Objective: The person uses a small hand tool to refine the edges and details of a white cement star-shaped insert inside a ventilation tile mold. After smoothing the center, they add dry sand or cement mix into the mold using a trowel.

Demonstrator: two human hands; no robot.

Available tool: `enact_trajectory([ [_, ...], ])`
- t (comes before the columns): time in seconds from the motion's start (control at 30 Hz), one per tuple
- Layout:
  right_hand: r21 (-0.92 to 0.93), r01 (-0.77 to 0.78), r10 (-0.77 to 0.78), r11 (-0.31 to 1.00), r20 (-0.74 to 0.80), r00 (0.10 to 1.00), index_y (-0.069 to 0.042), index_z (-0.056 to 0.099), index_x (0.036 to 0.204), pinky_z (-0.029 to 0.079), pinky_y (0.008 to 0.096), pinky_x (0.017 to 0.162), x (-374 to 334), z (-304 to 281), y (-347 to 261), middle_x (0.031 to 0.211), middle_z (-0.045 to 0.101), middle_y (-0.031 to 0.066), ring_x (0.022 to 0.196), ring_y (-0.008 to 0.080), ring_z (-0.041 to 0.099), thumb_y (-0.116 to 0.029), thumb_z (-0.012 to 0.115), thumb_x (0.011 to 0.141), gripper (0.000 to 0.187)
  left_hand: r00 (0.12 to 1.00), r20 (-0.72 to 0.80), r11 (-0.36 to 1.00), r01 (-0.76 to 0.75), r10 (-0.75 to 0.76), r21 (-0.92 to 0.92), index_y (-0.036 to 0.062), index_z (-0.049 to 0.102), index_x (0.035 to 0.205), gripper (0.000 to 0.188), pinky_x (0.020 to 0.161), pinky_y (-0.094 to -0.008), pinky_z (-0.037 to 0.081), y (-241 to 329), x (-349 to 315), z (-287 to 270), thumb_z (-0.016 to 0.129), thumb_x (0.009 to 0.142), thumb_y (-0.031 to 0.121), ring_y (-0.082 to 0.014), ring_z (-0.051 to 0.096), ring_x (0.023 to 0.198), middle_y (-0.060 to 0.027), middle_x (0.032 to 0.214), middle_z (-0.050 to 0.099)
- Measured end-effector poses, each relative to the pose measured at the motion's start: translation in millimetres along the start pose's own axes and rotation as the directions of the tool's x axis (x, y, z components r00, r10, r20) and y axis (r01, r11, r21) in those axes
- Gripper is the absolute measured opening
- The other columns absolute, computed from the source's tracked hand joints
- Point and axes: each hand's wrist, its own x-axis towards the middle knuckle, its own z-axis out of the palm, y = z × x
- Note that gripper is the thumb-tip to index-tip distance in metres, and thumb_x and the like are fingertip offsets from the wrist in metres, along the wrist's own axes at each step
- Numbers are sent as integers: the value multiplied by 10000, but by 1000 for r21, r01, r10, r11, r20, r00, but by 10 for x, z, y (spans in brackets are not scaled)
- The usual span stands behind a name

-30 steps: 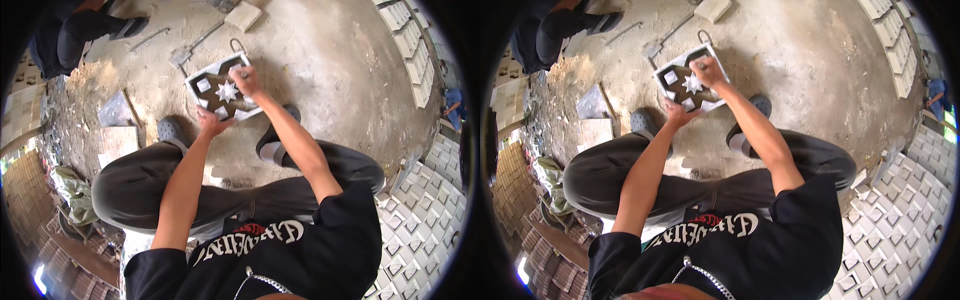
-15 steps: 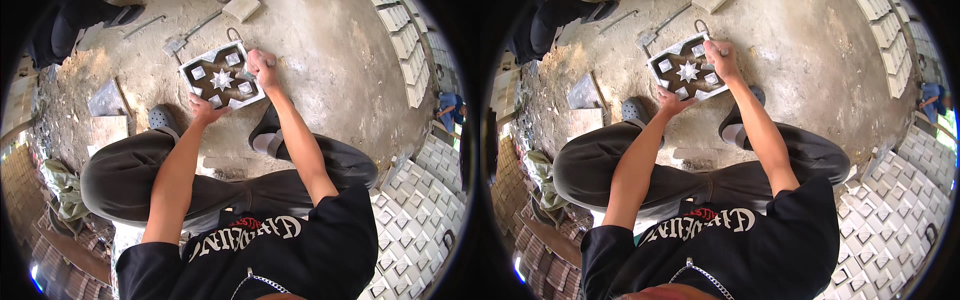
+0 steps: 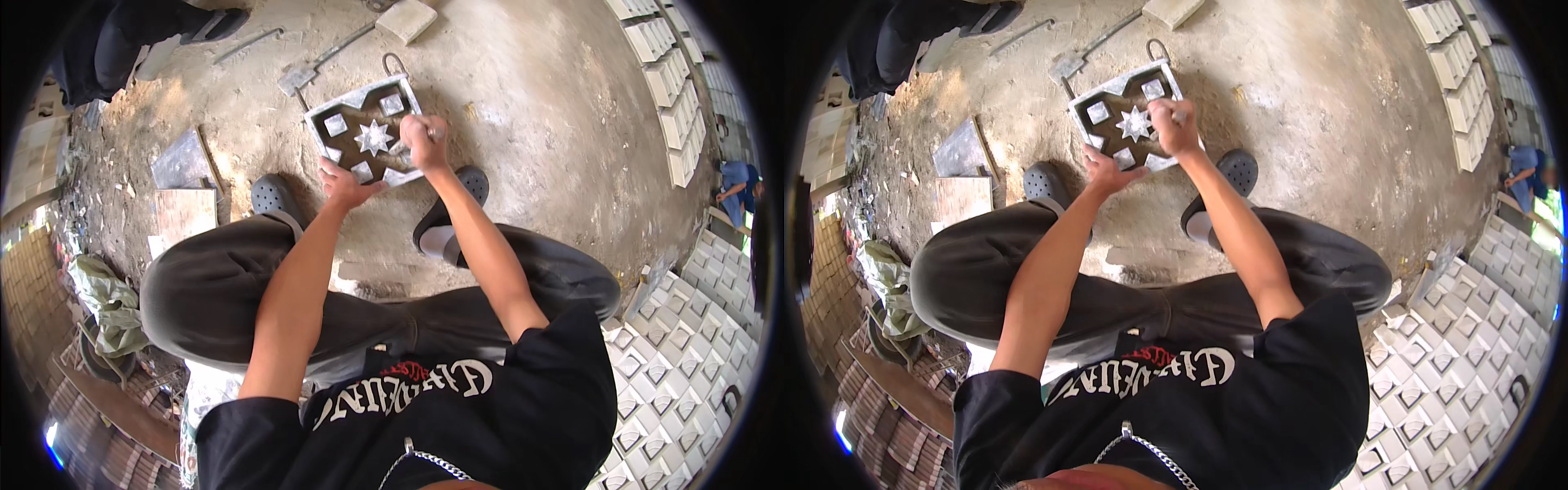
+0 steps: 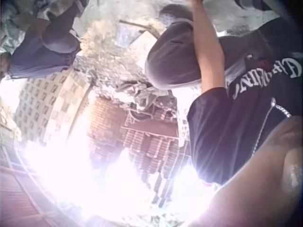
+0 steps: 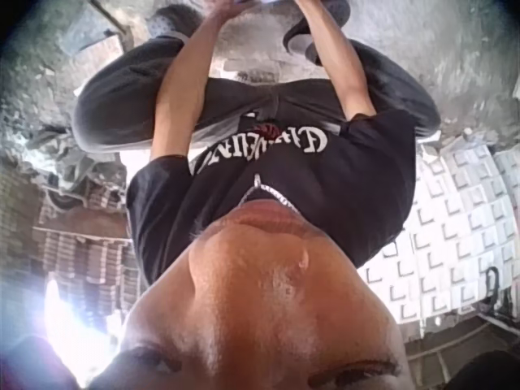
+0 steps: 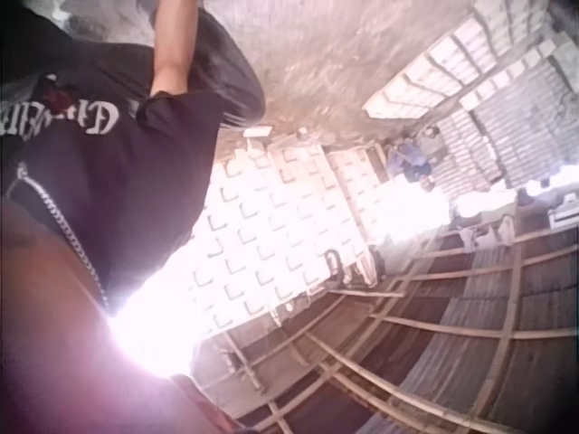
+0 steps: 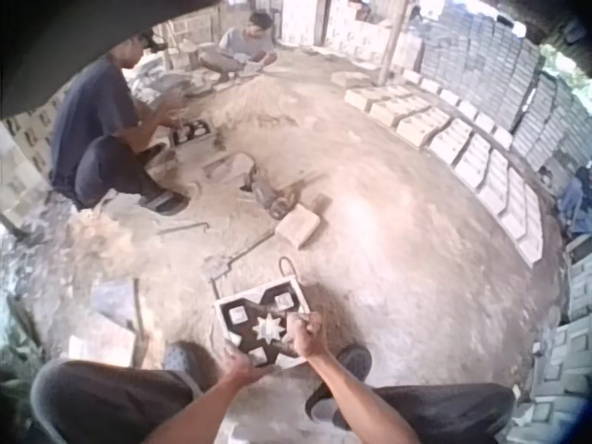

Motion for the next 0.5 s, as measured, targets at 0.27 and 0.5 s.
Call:
enact_trajectory([
  [0.27, -45, -164, 162, 985, -52, 985, -41, 421, 528, 245, 278, 435, 184, 48, -36, 492, 376, -52, 468, 44, 335, -172, 488, 884, 385, 1000, -22, 1000, 7, -7, 4, -21, -262, 1368, 1516, 1087, -520, 233, -68, 5, -31, 875, 510, 498, -517, 153, 1328, -380, 1433, -19],
  [0.5, -169, -53, 54, 984, 3, 999, -4, 416, 572, 285, 318, 447, -98, -12, 368, 486, 373, 8, 467, 97, 348, -169, 487, 859, 338, 998, -53, 999, -14, 16, 31, -24, -268, 1365, 1521, 1078, -522, 241, -63, -42, 24, 870, 511, 515, -508, 144, 1334, -373, 1435, -18],
])
